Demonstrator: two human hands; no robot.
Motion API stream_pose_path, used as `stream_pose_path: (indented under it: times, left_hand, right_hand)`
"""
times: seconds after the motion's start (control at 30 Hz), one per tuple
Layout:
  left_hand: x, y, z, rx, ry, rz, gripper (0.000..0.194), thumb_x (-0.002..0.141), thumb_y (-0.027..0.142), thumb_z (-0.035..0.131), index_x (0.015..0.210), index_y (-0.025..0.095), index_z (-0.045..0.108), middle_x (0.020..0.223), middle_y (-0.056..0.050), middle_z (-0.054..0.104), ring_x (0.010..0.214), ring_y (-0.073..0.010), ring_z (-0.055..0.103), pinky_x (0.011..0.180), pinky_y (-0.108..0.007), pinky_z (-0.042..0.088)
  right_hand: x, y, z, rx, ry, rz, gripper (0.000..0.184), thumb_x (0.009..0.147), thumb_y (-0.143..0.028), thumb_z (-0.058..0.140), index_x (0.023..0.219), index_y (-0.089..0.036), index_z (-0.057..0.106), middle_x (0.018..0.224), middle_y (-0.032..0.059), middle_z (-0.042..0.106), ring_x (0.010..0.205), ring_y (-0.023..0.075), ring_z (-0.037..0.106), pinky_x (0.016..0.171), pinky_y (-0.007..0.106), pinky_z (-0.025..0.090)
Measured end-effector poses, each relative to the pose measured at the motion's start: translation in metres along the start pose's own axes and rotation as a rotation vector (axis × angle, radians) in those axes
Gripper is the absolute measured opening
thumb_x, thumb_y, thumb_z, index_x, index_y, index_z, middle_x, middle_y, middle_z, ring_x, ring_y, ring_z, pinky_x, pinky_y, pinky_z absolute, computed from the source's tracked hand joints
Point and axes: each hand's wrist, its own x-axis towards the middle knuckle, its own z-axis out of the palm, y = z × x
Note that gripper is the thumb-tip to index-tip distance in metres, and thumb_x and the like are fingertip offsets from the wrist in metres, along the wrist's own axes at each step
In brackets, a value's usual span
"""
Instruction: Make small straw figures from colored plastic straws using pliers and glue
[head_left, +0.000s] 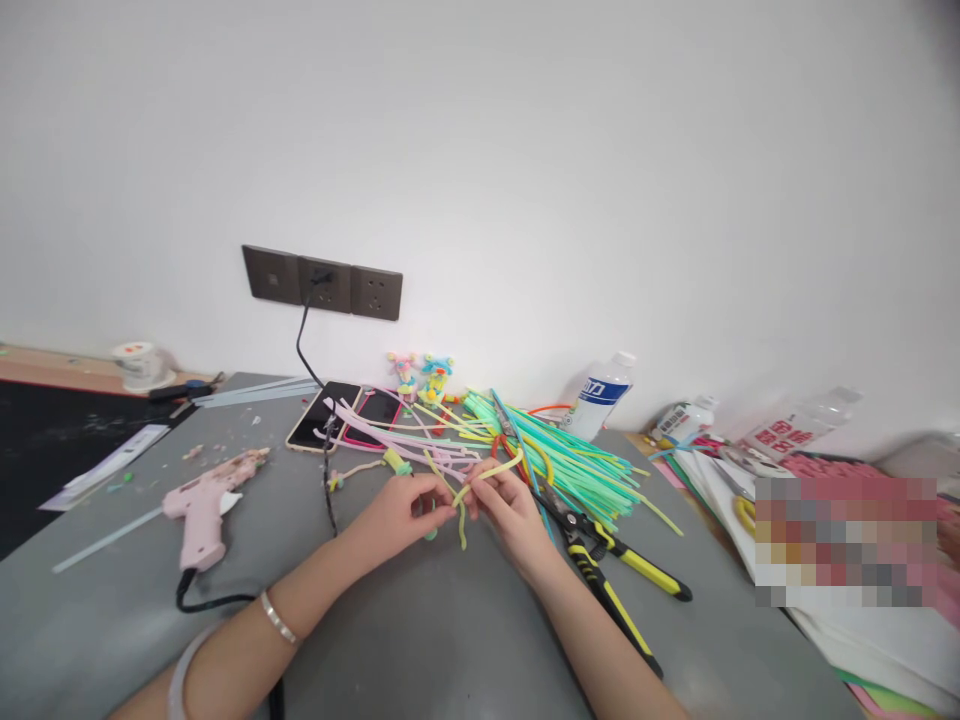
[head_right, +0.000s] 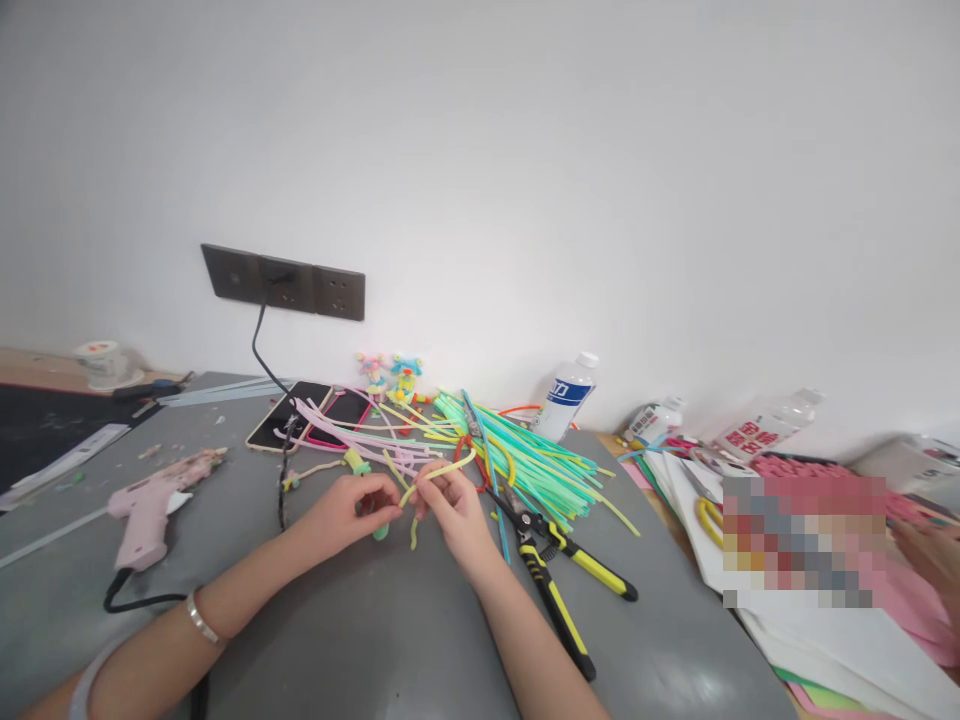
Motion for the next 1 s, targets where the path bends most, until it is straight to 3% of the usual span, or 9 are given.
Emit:
stream_pose_path:
  times: [0.43,0.67,0.83,1.0]
  left_hand:
    - [0.0,0.0,0.001,-0.065,-0.033,-0.066,0.015,0.081,0.031,0.059,0.076,0.017,0.062,0.06,0.004,0.054,0.054,-0.0097,0.042,0.053,-0.021,0.031]
    - [-0.001,0.011,0.0,-0.295,-0.101,-0.133,0.029,0.082,0.044,0.06,0.074,0.016,0.058,0.058,0.006,0.041,0.055,-0.0093,0.037,0.054,-0.021,0.029]
    - [-0.001,0.01,0.001,-0.466,-0.001,-0.15,0.038,0.076,0.052,0.066,0.072,0.016,0.057,0.062,0.004,0.043,0.056,-0.0083,0.036,0.053,-0.021,0.029]
    - [-0.001,0.01,0.002,-0.666,0.122,-0.273,0.04,0.071,0.053,0.072,0.073,0.017,0.056,0.061,0.006,0.034,0.051,-0.0055,0.026,0.047,-0.02,0.021]
  right_hand:
    - [-0.001,0.0,0.0,-0.041,0.037,-0.025,0.027,0.084,-0.047,0.065,0.085,-0.021,0.057,0.066,-0.0027,0.055,0.053,0.0116,0.05,0.054,0.026,0.042]
    - [-0.001,0.0,0.0,-0.059,0.083,-0.059,0.024,0.085,-0.044,0.065,0.083,-0.021,0.058,0.064,-0.0036,0.054,0.053,0.011,0.048,0.053,0.025,0.04]
    - [0.0,-0.002,-0.001,-0.09,0.102,-0.064,0.026,0.083,-0.045,0.067,0.082,-0.021,0.057,0.062,-0.004,0.052,0.052,0.0114,0.047,0.053,0.025,0.039]
    - [-0.001,-0.005,0.0,-0.111,0.097,-0.095,0.024,0.083,-0.042,0.067,0.077,-0.021,0.056,0.068,-0.0026,0.054,0.054,0.0112,0.048,0.054,0.026,0.041]
